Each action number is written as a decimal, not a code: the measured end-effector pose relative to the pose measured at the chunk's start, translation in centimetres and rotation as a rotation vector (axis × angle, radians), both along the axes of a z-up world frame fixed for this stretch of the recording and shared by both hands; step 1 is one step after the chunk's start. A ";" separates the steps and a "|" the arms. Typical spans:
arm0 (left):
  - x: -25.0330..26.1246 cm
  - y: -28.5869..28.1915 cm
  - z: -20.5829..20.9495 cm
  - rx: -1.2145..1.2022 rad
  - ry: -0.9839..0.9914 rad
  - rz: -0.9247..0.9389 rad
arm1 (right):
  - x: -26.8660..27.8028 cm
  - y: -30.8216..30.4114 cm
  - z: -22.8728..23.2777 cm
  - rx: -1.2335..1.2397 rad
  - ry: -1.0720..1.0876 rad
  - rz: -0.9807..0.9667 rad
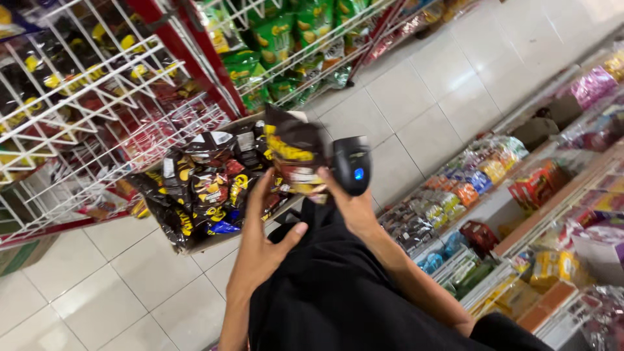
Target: The person uses a handheld scanner to scan individual snack bags and then places them onto a shelf in a supermarket aisle.
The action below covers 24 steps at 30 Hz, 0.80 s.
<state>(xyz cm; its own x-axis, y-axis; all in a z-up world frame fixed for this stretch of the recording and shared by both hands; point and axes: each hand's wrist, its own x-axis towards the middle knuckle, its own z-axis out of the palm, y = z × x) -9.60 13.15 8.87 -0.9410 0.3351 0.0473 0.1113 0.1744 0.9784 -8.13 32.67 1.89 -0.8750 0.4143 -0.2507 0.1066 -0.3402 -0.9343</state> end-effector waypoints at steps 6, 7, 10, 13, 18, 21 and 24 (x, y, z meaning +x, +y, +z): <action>-1.4 2.5 -6.5 0.471 -0.270 0.204 | -0.5 -2.3 3.1 -0.064 0.092 0.486; -2.4 2.4 -7.9 0.677 -0.477 0.362 | -1.0 -2.6 3.2 -0.076 0.095 0.500; -3.4 2.9 -11.1 0.715 -0.646 0.591 | -1.3 -2.1 2.7 -0.252 0.008 0.441; -3.4 2.8 -12.7 0.705 -0.561 0.708 | -1.0 0.4 2.1 -0.150 -0.027 0.330; -4.0 2.9 -14.3 0.527 -0.493 0.706 | -0.2 4.1 2.2 0.438 -0.490 0.625; -4.6 3.9 -15.5 0.536 -0.482 0.629 | 0.7 4.0 2.1 0.346 -0.503 0.622; -5.0 5.6 -16.5 0.540 -0.482 0.566 | 1.5 4.7 1.4 0.419 -0.623 0.598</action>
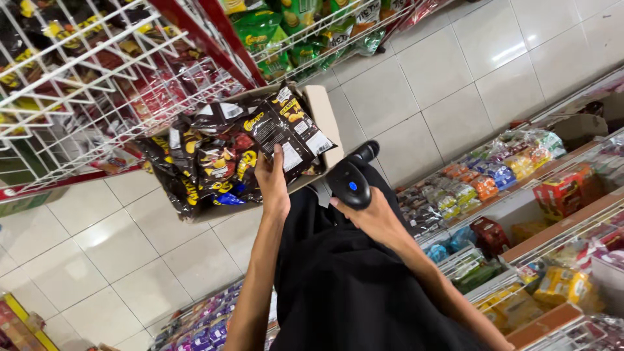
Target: The person uses a handheld scanner to scan individual snack bags and then places them onto a shelf in a supermarket aisle.
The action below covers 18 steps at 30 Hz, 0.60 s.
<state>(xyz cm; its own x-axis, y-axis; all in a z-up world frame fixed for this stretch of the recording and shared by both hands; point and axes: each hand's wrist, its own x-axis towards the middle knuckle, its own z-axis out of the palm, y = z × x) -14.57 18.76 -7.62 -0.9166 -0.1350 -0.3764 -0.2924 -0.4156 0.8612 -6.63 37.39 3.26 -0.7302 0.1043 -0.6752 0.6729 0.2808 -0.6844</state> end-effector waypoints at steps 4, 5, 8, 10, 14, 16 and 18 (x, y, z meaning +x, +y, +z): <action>-1.3 3.4 -1.5 -0.001 0.018 -0.073 | 0.1 3.1 -0.6 0.070 0.146 -0.056; -1.6 4.4 -1.8 0.001 0.017 -0.082 | -0.1 4.2 -0.6 0.046 0.172 -0.088; -3.0 7.7 -2.3 0.003 0.027 -0.148 | -0.7 8.1 -0.8 0.044 0.216 -0.138; -3.6 10.5 -1.9 -0.018 -0.033 -0.183 | -0.6 11.0 -1.1 0.065 0.230 -0.149; -6.7 17.0 1.1 -0.041 0.049 -0.220 | -2.5 17.9 -2.8 0.008 0.143 -0.324; -8.1 20.6 3.2 -0.161 0.117 -0.356 | -4.6 22.3 -2.6 -0.045 0.235 -0.396; -8.6 23.6 5.0 -0.029 -0.063 -0.484 | -6.8 26.9 -0.7 0.073 0.346 -0.391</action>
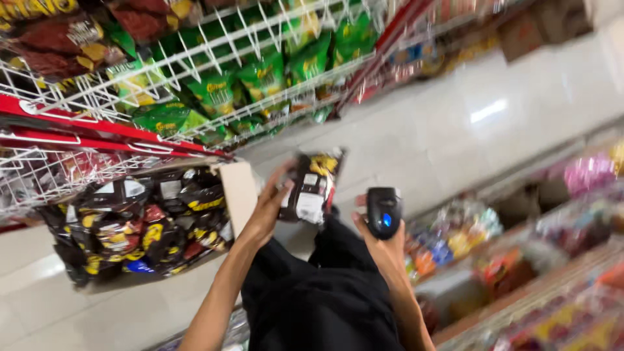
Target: The person uses a handheld scanner to scan individual snack bags and then places them onto a shelf in a supermarket aisle.
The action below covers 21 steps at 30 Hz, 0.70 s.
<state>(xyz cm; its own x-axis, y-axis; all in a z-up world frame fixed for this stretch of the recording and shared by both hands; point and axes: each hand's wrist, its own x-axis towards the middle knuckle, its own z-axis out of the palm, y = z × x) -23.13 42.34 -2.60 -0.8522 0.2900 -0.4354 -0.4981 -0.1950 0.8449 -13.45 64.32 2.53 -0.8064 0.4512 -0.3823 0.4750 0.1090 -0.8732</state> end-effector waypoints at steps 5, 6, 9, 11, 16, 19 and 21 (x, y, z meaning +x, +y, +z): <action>1.3 6.5 0.7 0.322 -0.307 -0.341 | -5.5 10.3 5.8 -0.002 0.496 0.398; 2.2 8.1 0.8 0.315 -0.357 -0.368 | -6.7 12.4 6.5 -0.123 0.474 0.489; 2.2 11.0 0.7 0.304 -0.409 -0.356 | -9.2 16.1 6.3 -0.187 0.268 0.437; 0.4 11.8 1.4 0.300 -0.421 -0.304 | -11.3 17.6 5.8 -0.133 0.289 0.398; -5.5 10.0 9.0 0.221 0.391 -0.068 | -17.3 16.3 6.8 0.107 0.493 0.292; -10.2 11.0 13.0 -0.392 0.663 0.180 | -21.5 13.5 9.8 0.051 0.509 0.128; -13.3 11.0 14.3 -0.394 0.580 0.282 | -24.3 12.0 12.2 0.199 0.560 0.161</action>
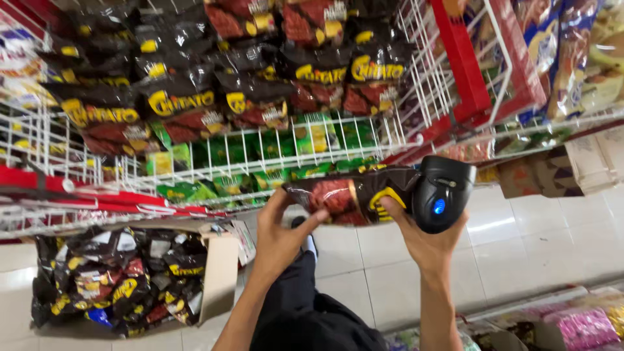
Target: The person uses a handheld scanner to scan individual snack bags and then places them onto a shelf in a supermarket aisle.
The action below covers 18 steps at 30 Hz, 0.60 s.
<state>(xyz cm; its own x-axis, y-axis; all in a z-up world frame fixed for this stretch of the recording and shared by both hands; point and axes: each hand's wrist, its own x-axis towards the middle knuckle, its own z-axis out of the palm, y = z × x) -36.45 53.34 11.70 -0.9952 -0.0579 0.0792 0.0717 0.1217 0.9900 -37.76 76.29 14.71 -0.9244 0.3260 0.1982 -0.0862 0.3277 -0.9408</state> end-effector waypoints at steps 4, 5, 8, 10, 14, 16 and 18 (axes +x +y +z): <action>-5.7 -0.5 1.3 -0.084 0.004 0.182 | -5.5 -2.0 5.5 0.492 0.306 0.002; -7.1 -1.0 1.6 -0.089 0.016 0.172 | -6.9 -2.8 6.5 0.502 0.344 0.071; -9.2 -0.8 2.1 -0.176 0.247 0.388 | -11.5 -3.9 8.8 0.537 0.329 0.207; -10.9 -1.7 2.6 -0.556 0.329 0.168 | -14.0 -4.4 9.3 0.626 0.296 0.254; -12.5 -1.6 3.2 -0.730 0.491 0.232 | -19.5 -5.6 7.8 0.668 0.338 0.384; -13.0 -1.7 2.4 -0.563 0.387 -0.087 | -22.2 -6.1 5.5 0.750 0.367 0.412; -13.9 -1.1 1.1 -0.574 0.275 -0.218 | -23.8 -6.6 2.8 0.831 0.396 0.455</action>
